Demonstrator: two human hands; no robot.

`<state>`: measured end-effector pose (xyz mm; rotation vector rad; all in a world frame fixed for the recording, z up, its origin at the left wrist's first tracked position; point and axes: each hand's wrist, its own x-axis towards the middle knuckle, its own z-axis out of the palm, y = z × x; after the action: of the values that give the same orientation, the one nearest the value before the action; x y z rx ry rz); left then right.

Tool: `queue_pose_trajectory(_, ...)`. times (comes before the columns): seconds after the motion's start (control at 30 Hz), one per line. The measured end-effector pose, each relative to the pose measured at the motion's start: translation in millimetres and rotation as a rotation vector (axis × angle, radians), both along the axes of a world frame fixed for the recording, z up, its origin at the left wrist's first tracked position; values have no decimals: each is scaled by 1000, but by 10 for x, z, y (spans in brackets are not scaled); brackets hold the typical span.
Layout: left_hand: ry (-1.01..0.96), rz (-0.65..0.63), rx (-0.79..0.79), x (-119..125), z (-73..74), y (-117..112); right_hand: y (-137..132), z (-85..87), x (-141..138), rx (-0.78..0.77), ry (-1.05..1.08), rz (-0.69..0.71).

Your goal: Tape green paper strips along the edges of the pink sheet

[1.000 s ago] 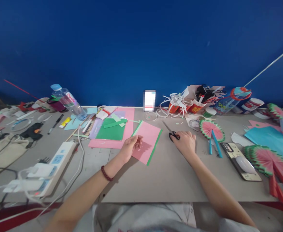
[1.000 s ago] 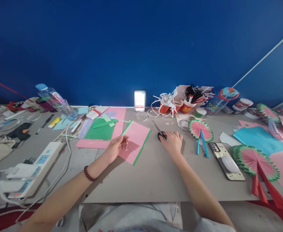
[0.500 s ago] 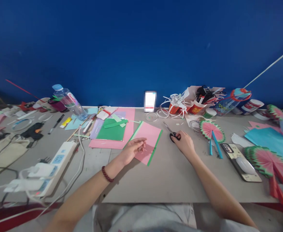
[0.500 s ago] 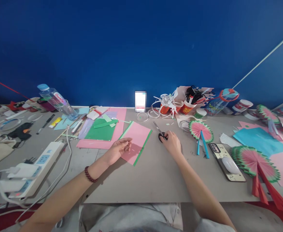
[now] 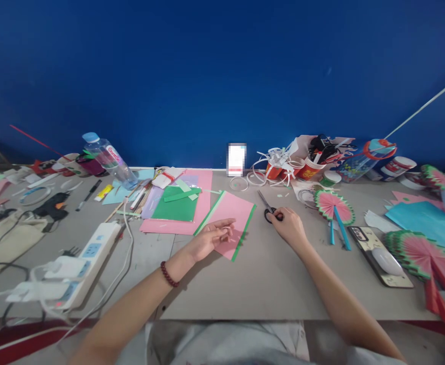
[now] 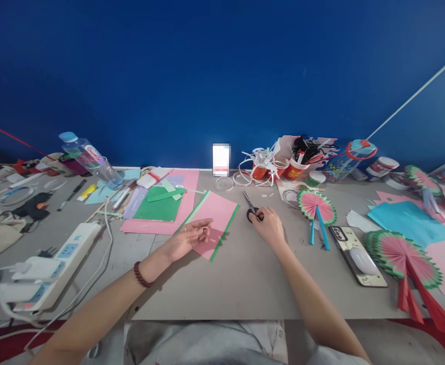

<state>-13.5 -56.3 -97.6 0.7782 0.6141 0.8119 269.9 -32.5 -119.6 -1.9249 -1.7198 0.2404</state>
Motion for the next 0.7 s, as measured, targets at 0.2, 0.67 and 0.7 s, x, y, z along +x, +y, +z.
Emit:
queue_pose_trajectory(0.2, 37, -78, 11, 2, -22, -15, -136, 111, -234, 182, 61, 275)
queue_pose_trajectory(0.67, 258, -254, 105, 42, -19, -58, -383, 111, -597, 314, 190, 715)
queue_pose_trajectory(0.7, 259, -261, 116, 44, -26, -58, -382, 115, -601, 328, 180, 715)
